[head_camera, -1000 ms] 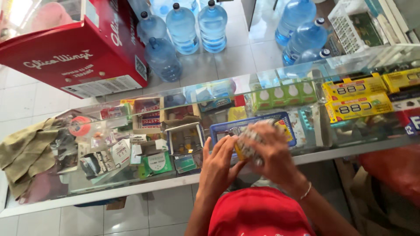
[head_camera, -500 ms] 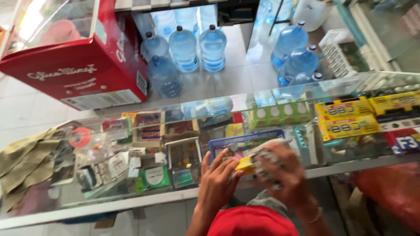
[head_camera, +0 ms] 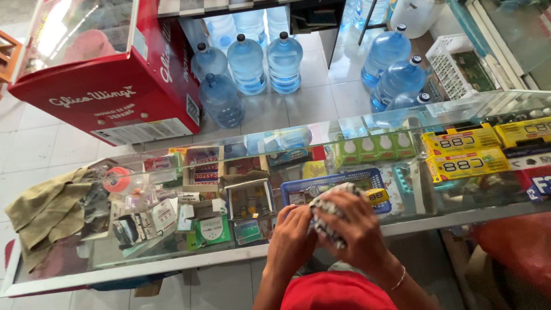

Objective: The person wipes the surface of a glass display counter with a cloth. They then pick up several small boxes of stationery, wipe each one individually, and place them back on the counter.

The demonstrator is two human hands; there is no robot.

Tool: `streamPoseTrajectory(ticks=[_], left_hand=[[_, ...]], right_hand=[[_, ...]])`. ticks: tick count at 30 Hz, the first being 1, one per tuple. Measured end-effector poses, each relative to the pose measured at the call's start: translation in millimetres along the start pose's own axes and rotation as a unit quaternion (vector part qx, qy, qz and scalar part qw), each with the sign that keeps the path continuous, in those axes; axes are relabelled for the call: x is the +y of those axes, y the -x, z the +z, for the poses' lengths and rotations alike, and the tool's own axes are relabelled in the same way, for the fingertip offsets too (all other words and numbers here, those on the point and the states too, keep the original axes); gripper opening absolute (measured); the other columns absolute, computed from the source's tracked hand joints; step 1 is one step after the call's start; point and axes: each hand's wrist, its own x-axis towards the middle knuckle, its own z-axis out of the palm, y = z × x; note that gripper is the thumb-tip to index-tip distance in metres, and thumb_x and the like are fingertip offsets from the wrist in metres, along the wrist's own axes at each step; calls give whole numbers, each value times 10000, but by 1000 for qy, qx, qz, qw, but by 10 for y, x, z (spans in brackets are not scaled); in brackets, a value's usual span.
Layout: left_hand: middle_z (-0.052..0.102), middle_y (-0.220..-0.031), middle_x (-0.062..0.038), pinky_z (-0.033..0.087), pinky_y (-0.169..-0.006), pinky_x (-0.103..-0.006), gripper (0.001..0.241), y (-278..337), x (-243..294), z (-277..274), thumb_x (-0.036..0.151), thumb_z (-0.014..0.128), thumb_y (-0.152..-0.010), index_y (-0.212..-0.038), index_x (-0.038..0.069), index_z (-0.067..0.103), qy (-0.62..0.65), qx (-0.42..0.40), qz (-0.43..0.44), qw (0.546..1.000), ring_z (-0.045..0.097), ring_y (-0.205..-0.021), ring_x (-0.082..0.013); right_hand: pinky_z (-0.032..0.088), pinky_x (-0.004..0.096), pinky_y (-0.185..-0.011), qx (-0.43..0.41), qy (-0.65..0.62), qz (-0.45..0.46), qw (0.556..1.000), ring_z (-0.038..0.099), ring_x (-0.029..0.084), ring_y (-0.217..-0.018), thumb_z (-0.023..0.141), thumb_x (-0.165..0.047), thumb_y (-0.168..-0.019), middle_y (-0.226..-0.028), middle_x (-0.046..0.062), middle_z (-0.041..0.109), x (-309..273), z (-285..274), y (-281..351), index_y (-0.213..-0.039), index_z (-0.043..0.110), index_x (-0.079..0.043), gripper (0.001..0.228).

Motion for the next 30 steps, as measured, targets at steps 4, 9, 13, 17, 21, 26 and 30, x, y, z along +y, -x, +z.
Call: streamPoseTrajectory(ticks=[4, 9, 13, 17, 21, 26, 30], left_hand=[[675, -1107, -112, 451, -1045, -441, 526, 36, -9, -3, 97, 750, -878, -1352, 17, 535, 25, -6, -16, 1000, 668, -1074, -289], [666, -1112, -116, 420, -987, -467, 497, -20, 53, 11, 126, 720, -926, -1390, 35, 569, -25, -11, -30, 999, 634, -1044, -290], [638, -1187, -142, 400, -1000, -473, 448, -78, 61, 1, 197, 708, -920, -1335, 57, 613, -90, 42, -41, 994, 591, -1144, -330], [649, -1239, -117, 387, -1059, -487, 551, -41, 70, -45, 287, 742, -887, -1360, 37, 612, -42, 24, -49, 998, 584, -1202, -292], [646, -1280, -95, 360, -1098, -503, 746, -48, 86, -48, 460, 810, -846, -1419, 44, 576, -85, -14, -35, 996, 558, -1283, -274], [598, -1288, -142, 339, -1082, -510, 855, -84, 59, 19, 470, 841, -743, -1395, 7, 540, -95, -14, -50, 994, 525, -1257, -312], [614, -1315, -65, 355, -1117, -472, 778, -55, 112, 50, 354, 825, -679, -1363, 66, 588, -127, -22, -75, 989, 540, -1288, -257]], right_hand=[[429, 548, -1088, 6, 0, -11, 1000, 588, 347, -1235, 820, -262, -722, -1271, 135, 639, 140, -67, 23, -1116, 732, -106, 433], [457, 498, -1103, 15, 17, 55, 998, 584, 360, -1281, 807, -164, -744, -1304, 150, 634, 303, -133, 45, -1161, 725, -75, 434], [451, 507, -1065, -12, -28, 32, 999, 594, 373, -1240, 818, -169, -703, -1271, 155, 645, 111, 65, 70, -1145, 734, -90, 457], [461, 499, -1055, -23, -22, 53, 998, 624, 356, -1218, 808, -151, -663, -1256, 131, 671, 124, 42, 29, -1126, 741, -112, 470], [474, 479, -1044, 8, 8, 105, 994, 613, 377, -1192, 811, -145, -715, -1250, 154, 654, 240, -53, -114, -1145, 724, -94, 441], [481, 475, -1062, -30, -46, 90, 994, 615, 364, -1215, 797, -113, -741, -1270, 142, 656, 49, 1, -116, -1149, 712, -86, 418], [479, 480, -1068, -66, -75, 74, 992, 598, 372, -1239, 800, -114, -721, -1302, 153, 641, -109, -38, 56, -1173, 707, -81, 463]])
